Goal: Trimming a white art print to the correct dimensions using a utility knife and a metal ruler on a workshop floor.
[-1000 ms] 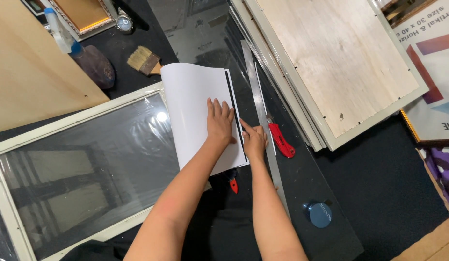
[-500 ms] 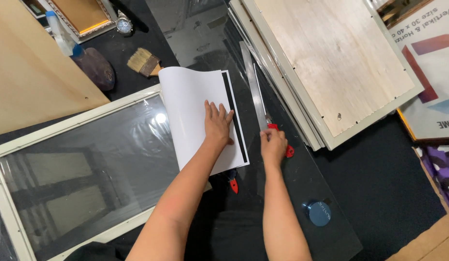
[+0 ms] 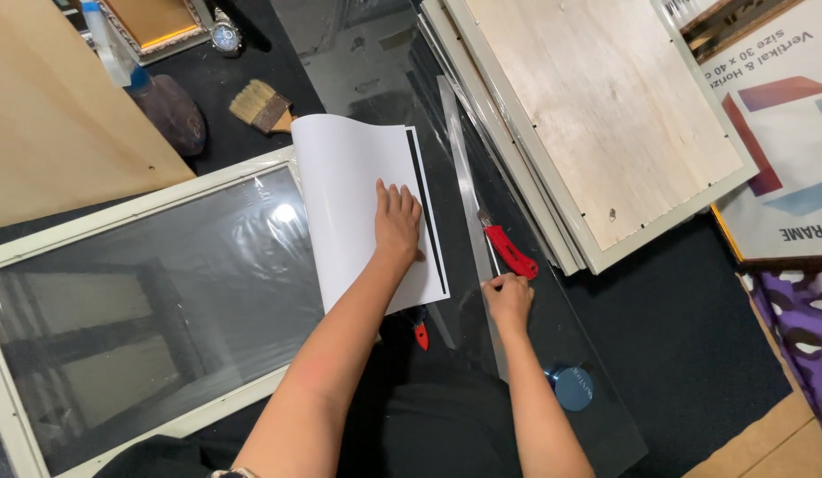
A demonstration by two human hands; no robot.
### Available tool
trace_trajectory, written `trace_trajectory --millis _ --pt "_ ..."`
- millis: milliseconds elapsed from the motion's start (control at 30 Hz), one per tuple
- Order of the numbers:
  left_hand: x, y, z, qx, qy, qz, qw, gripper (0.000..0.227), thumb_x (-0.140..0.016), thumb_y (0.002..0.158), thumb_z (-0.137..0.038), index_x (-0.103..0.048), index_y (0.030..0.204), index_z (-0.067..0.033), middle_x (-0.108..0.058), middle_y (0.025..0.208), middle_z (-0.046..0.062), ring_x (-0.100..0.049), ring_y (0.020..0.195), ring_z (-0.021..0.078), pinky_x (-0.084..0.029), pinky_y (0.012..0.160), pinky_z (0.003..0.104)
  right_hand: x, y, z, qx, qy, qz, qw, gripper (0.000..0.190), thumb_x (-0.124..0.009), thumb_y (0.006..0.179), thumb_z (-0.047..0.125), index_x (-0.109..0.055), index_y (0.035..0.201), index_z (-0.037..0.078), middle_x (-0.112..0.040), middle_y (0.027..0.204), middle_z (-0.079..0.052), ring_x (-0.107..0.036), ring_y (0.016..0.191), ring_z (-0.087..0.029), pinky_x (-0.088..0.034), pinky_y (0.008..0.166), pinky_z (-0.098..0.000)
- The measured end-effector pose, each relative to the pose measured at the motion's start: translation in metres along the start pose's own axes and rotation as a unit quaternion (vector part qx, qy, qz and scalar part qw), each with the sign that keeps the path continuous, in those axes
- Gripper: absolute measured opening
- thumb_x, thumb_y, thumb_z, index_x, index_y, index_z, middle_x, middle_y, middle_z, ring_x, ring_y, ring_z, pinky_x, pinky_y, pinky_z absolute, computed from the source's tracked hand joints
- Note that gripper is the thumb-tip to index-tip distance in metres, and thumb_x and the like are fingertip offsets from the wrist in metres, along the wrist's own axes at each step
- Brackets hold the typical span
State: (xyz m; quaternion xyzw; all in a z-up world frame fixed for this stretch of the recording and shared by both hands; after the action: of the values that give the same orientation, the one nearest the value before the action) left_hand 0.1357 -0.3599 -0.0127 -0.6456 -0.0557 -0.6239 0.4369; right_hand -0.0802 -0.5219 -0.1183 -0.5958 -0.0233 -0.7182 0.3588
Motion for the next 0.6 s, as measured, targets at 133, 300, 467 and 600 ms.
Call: trace_trajectory --millis 133,300,467,600 --pt "-0.004 0.001 -0.002 -0.008 0.006 0.007 1.0 0.11 -0.071 0.078 -0.074 -0.031 0.159 -0.0132 -0.03 0.167 0.011 -0.022 0.154 0.0341 0.009 0.121 0.07 0.035 -0.038 0.04 0.009 0.03 -0.023 0.999 0.042 -0.078 0.09 0.033 -0.064 0.115 0.002 -0.063 0.116 -0.022 -0.06 0.117 -0.041 -0.042 0.101 -0.0478" --pt "-0.002 -0.003 -0.003 -0.004 -0.003 0.011 1.0 0.109 -0.071 0.079 -0.073 -0.029 0.16 -0.0122 -0.028 0.167 0.012 -0.021 0.155 0.0325 0.009 0.122 0.07 0.009 -0.01 0.012 -0.025 0.041 0.024 0.999 0.042 -0.08 0.086 0.037 -0.066 0.112 0.007 -0.07 0.107 -0.013 -0.063 0.114 -0.04 -0.047 0.099 -0.0475" --pt "-0.003 -0.003 -0.002 -0.003 -0.005 0.016 1.0 0.109 -0.07 0.081 -0.072 -0.027 0.161 -0.012 -0.026 0.168 0.012 -0.021 0.155 0.0314 0.009 0.121 0.07 0.003 -0.011 0.005 -0.056 0.105 0.026 0.993 0.043 -0.081 0.085 0.038 -0.064 0.113 0.011 -0.069 0.115 -0.014 -0.063 0.118 -0.038 -0.051 0.096 -0.0465" --pt "-0.007 0.001 -0.005 -0.004 -0.002 0.013 1.0 0.11 -0.071 0.08 -0.071 -0.026 0.16 -0.0105 -0.026 0.168 0.014 -0.02 0.155 0.0319 0.009 0.121 0.071 0.001 -0.025 0.018 -0.086 0.326 0.042 0.941 0.046 -0.069 0.094 0.017 -0.053 0.135 0.001 -0.071 0.109 -0.02 -0.071 0.095 -0.028 -0.054 0.08 -0.042"
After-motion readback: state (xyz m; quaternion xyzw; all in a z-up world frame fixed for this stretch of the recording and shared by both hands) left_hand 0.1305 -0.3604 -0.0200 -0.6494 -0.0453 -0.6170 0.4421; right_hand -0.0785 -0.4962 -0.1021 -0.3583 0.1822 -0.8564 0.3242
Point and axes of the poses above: each hand's wrist, its own y-axis towards the middle knuckle, its own x-axis out of the back of the hand, z = x × y, the point moved 2 cm from there along y, towards the middle knuckle
